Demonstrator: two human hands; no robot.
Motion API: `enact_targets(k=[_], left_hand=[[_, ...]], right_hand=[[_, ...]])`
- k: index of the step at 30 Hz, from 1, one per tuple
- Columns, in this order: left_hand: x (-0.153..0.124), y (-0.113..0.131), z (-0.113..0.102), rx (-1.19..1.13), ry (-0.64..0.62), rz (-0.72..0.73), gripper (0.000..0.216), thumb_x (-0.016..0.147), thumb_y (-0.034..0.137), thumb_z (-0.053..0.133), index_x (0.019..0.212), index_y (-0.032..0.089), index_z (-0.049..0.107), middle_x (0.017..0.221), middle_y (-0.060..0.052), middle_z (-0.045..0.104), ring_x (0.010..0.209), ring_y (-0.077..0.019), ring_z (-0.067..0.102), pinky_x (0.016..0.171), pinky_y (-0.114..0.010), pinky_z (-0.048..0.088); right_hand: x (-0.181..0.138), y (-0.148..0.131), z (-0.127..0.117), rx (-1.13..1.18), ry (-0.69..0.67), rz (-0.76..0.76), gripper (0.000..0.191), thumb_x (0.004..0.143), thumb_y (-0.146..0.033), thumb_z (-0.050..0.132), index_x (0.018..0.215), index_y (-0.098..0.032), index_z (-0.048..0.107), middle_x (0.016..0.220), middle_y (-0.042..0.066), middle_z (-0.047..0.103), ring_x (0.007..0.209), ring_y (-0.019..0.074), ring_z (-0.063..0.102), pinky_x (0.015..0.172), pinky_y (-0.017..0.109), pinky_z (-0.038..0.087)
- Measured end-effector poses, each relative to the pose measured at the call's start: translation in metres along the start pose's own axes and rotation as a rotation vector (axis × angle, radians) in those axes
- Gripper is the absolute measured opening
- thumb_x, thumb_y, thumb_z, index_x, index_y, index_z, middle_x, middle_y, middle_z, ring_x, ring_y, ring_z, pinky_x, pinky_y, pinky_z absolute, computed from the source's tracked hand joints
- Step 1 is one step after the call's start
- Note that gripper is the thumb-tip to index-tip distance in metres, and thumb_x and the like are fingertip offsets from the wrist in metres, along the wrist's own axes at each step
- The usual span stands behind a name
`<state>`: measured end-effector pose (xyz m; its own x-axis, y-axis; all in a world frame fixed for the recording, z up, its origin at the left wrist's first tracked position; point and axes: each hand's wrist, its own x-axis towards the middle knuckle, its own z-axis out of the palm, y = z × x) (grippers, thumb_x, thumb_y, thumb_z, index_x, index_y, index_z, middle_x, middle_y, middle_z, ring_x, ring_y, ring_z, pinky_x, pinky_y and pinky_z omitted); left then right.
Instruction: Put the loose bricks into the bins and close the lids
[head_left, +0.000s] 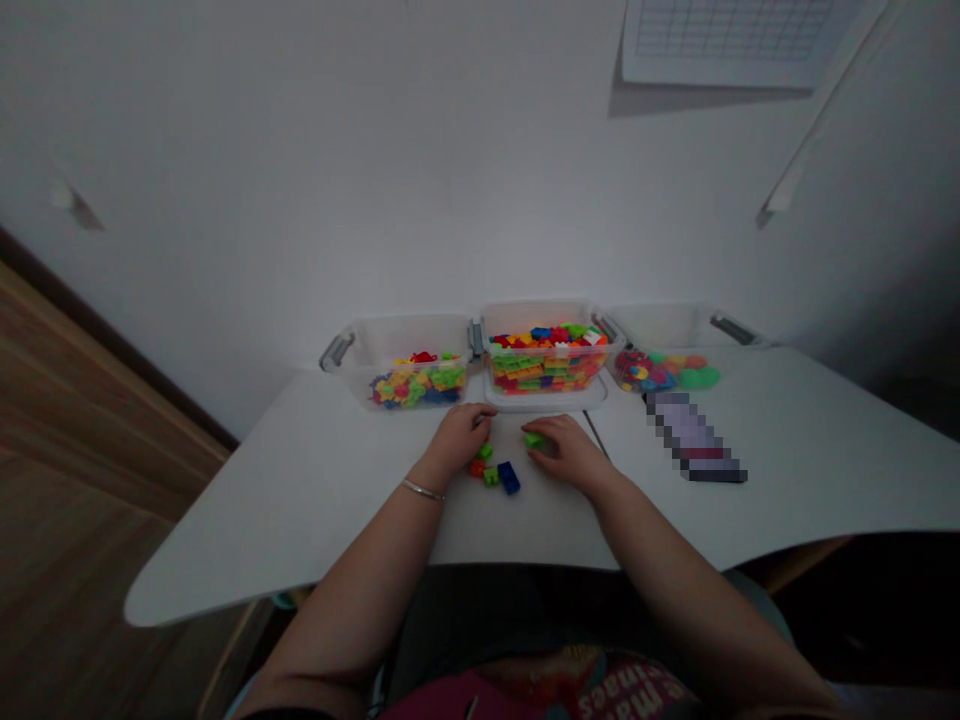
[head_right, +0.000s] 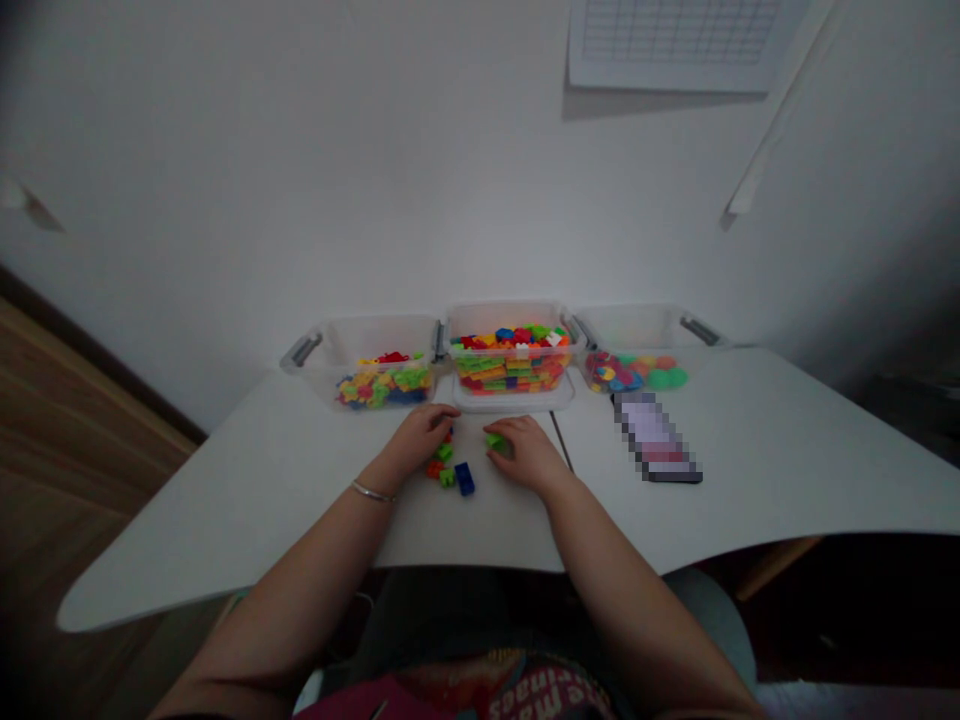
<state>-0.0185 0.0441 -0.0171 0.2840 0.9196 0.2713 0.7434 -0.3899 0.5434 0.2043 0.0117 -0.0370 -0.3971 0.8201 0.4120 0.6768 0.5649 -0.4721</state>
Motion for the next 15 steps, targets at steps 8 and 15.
enact_targets(k=[8,15], left_hand=[[-0.0013,0.0026,-0.001,-0.018,-0.004,0.016,0.03,0.083,0.015,0.048,0.104,0.017,0.07,0.106,-0.008,0.072,0.102,-0.0186,0.065,0.098,-0.033,0.048],[0.0001,0.0006,0.0023,-0.021,-0.007,0.014,0.029,0.084,0.017,0.049,0.104,0.017,0.07,0.097,-0.007,0.073,0.096,-0.0184,0.066,0.095,-0.033,0.05]], right_hand=[[0.0046,0.0005,-0.0005,0.035,0.02,0.084,0.032,0.076,-0.015,0.06,0.106,-0.019,0.067,0.107,0.01,0.069,0.104,0.0246,0.062,0.096,0.045,0.047],[0.004,0.007,0.0071,0.208,0.242,0.259,0.026,0.076,-0.02,0.054,0.101,-0.019,0.057,0.094,0.007,0.067,0.071,0.0168,0.06,0.065,0.033,0.052]])
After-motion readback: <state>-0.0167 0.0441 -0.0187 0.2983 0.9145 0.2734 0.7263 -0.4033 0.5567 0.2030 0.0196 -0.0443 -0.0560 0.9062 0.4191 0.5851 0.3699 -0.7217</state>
